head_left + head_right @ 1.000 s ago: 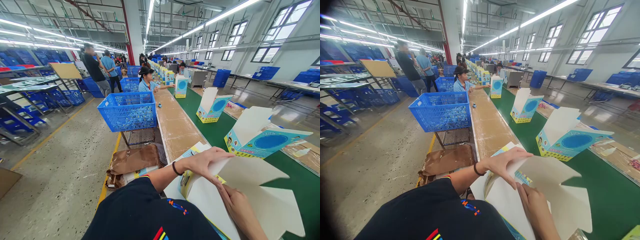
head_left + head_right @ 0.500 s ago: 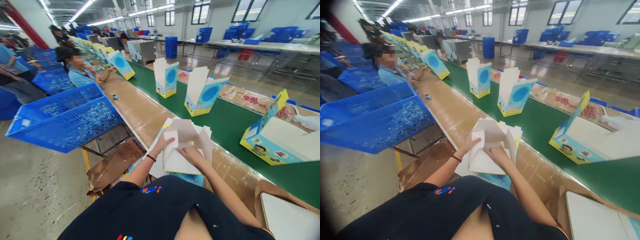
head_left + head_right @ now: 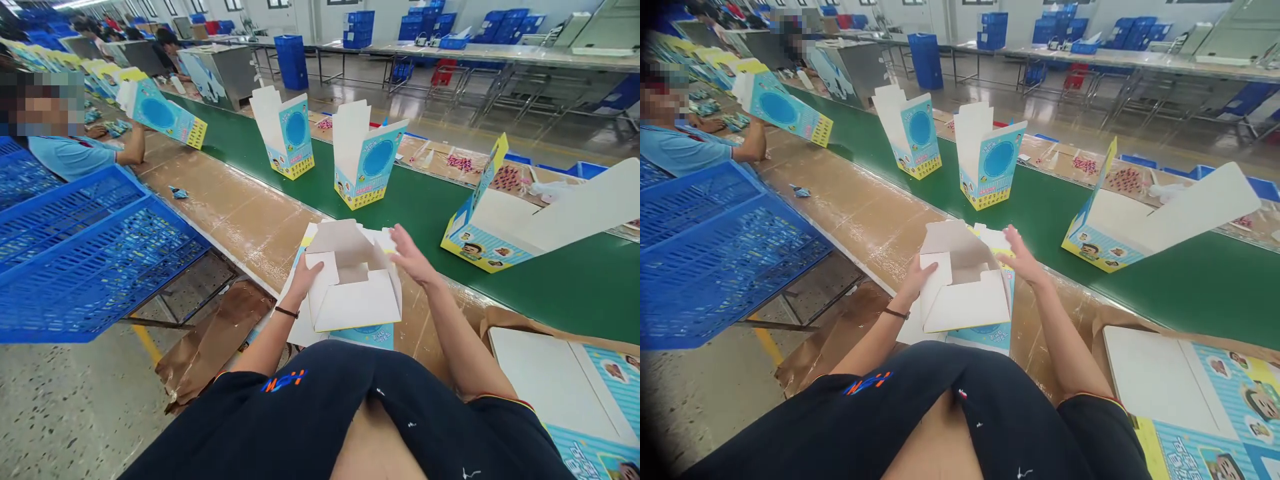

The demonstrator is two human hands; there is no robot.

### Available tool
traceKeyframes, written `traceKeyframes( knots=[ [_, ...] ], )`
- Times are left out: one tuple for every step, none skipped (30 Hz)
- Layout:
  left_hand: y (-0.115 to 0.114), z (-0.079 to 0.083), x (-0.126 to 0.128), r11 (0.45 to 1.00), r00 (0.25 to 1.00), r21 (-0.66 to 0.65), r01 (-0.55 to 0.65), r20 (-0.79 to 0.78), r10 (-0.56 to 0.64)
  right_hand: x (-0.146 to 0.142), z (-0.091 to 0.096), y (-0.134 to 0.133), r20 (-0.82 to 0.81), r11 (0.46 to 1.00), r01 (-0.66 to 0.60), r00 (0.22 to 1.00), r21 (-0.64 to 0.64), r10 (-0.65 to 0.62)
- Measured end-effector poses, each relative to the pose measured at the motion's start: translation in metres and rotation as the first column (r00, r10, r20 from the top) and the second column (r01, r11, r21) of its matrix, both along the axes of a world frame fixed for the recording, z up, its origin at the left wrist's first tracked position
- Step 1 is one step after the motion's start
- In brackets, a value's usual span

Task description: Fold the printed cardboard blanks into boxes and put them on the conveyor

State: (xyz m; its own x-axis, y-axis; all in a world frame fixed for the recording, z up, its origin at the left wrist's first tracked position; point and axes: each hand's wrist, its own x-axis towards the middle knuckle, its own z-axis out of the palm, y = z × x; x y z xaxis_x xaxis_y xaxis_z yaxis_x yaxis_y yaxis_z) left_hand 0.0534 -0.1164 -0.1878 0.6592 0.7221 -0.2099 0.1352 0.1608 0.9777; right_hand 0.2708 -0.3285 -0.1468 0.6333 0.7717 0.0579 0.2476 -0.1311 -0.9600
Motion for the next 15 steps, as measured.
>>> traceKeyframes(
  knots=[
    [0.000,-0.001,0.001,1.000,1.000,0.024,0.002,0.003,-0.002,0.000,-0.010,0.010,-0.053,0.993,-0.087,0.995,-0.076,0.083],
    [-0.001,-0.001,0.001,0.998,1.000,0.063,-0.005,0.016,0.004,-0.003,-0.018,0.019,-0.066,0.981,-0.150,0.988,-0.119,0.143],
    [-0.001,-0.002,0.002,0.993,0.999,0.114,-0.022,0.040,0.017,-0.008,-0.026,0.028,-0.037,0.976,-0.179,0.984,-0.127,0.175],
    [-0.002,-0.002,0.002,0.984,0.996,0.172,-0.050,0.075,0.038,-0.013,-0.031,0.035,0.022,0.978,-0.178,0.983,-0.108,0.181],
    [-0.003,-0.002,0.001,0.970,0.992,0.227,-0.085,0.113,0.061,-0.019,-0.036,0.039,0.088,0.984,-0.165,0.981,-0.072,0.171],
    [-0.003,-0.002,0.000,0.955,0.986,0.271,-0.120,0.148,0.082,-0.023,-0.040,0.042,0.144,0.988,-0.149,0.978,-0.031,0.152],
    [-0.004,-0.002,-0.001,0.942,0.980,0.302,-0.149,0.172,0.100,-0.026,-0.043,0.043,0.180,0.990,-0.138,0.974,0.006,0.135],
    [-0.004,-0.002,-0.002,0.931,0.978,0.326,-0.163,0.181,0.108,-0.028,-0.046,0.043,0.196,0.991,-0.132,0.973,0.031,0.123],
    [-0.004,-0.002,-0.004,0.925,0.980,0.347,-0.155,0.174,0.099,-0.028,-0.048,0.041,0.201,0.991,-0.129,0.972,0.041,0.118],
    [-0.005,-0.001,-0.005,0.920,0.986,0.373,-0.124,0.150,0.073,-0.028,-0.049,0.039,0.202,0.991,-0.129,0.972,0.040,0.119],
    [-0.005,0.001,-0.007,0.908,0.994,0.412,-0.076,0.107,0.034,-0.027,-0.050,0.038,0.203,0.991,-0.132,0.972,0.038,0.122],
    [-0.005,0.003,-0.007,0.884,0.999,0.466,-0.014,0.043,-0.007,-0.027,-0.050,0.036,0.202,0.990,-0.137,0.971,0.036,0.127],
    [-0.005,0.005,-0.007,0.848,0.998,0.528,0.057,-0.040,-0.042,-0.027,-0.049,0.035,0.207,0.989,-0.144,0.969,0.026,0.135],
    [-0.005,0.008,-0.006,0.801,0.988,0.584,0.133,-0.141,-0.062,-0.028,-0.047,0.035,0.222,0.989,-0.148,0.964,0.000,0.145],
    [-0.006,0.011,-0.005,0.751,0.967,0.626,0.209,-0.247,-0.064,-0.029,-0.044,0.035,0.248,0.988,-0.148,0.956,-0.051,0.157]
  ],
)
